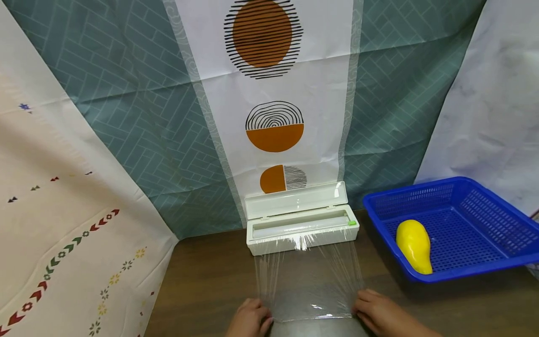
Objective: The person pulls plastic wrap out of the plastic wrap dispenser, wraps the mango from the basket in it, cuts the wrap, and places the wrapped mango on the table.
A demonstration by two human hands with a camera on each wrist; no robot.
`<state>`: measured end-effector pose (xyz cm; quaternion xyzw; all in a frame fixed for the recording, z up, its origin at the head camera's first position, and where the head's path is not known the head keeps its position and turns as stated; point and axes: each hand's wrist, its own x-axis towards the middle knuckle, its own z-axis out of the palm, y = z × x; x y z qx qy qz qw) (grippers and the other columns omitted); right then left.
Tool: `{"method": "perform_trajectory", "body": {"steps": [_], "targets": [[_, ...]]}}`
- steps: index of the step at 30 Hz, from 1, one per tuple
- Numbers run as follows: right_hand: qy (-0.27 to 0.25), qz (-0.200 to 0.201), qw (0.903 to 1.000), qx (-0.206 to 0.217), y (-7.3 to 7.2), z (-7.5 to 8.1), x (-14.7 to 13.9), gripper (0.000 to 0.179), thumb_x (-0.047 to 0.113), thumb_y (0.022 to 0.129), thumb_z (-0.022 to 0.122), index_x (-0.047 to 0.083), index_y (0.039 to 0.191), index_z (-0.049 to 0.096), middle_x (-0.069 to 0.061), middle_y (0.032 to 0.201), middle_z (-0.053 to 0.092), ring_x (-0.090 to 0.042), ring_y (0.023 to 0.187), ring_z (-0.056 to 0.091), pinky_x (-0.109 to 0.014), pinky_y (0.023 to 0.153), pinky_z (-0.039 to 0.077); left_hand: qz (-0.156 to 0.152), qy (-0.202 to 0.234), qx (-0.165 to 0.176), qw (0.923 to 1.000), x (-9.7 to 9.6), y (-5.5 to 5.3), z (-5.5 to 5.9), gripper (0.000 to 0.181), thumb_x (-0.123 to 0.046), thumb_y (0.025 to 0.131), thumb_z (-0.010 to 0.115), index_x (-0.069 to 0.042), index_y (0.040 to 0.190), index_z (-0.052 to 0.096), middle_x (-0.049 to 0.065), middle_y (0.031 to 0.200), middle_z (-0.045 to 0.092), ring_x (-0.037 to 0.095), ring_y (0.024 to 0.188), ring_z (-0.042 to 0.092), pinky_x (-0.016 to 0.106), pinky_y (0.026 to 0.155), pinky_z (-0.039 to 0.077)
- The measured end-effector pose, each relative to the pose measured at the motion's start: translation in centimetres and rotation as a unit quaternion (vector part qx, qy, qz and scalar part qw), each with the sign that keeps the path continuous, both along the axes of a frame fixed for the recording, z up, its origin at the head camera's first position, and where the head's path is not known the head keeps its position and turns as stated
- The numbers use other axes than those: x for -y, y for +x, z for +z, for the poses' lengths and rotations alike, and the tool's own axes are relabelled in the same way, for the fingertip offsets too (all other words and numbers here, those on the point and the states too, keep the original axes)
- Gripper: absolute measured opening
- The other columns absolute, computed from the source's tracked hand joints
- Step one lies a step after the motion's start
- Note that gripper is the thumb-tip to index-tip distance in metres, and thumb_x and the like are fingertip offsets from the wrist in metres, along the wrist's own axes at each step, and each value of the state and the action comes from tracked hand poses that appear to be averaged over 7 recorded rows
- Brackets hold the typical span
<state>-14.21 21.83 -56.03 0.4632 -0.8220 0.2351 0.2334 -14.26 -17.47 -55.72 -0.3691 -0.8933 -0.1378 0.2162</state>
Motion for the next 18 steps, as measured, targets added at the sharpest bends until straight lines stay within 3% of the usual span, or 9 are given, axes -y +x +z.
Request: {"method": "perform_trajectory", "body": {"steps": [3,9,15,18], "targets": [[0.002,-0.004,1.0,-0.004,0.0,-0.1,0.0,0.018,0.009,0.085,0.081,0.021,0.088,0.068,0.015,0.086,0.052,-0.001,0.079,0.05,-0.013,0.067,0.041,0.002,-0.005,0.009,0.9999,0.0,0.1,0.0,0.015,-0.021,0.077,0.088,-0.021,0.076,0.073,-0.012,0.076,0.052,0.007,0.072,0.05,0.021,0.068,0.043],[0.009,-0.001,0.9999,0.01,0.1,0.0,0.1,0.026,0.005,0.077,0.084,0.022,0.088,0.068,0.015,0.087,0.052,0.0,0.079,0.05,-0.013,0.068,0.041,0.023,-0.014,0.034,0.9991,-0.1,0.5,0.4,0.013,-0.022,0.078,0.086,-0.02,0.076,0.073,-0.011,0.076,0.053,0.007,0.069,0.049,0.022,0.066,0.043],[0.026,0.003,0.9995,0.02,0.2,-0.1,-0.1,0.031,0.004,0.071,0.086,0.022,0.088,0.068,0.016,0.087,0.053,0.001,0.08,0.049,-0.015,0.071,0.043,0.048,-0.01,0.111,0.9926,-0.1,1.2,0.7,0.011,-0.027,0.085,0.08,-0.019,0.08,0.074,-0.009,0.081,0.055,0.008,0.073,0.051,0.027,0.067,0.046],[0.034,0.0,0.9992,0.021,0.2,-0.2,-0.3,0.03,0.007,0.073,0.087,0.024,0.089,0.069,0.018,0.089,0.054,0.002,0.082,0.05,-0.018,0.079,0.047,0.049,0.0,0.142,0.9887,0.0,1.5,0.7,0.012,-0.027,0.087,0.079,-0.018,0.081,0.074,-0.01,0.083,0.055,0.007,0.075,0.051,0.026,0.066,0.046]]}}
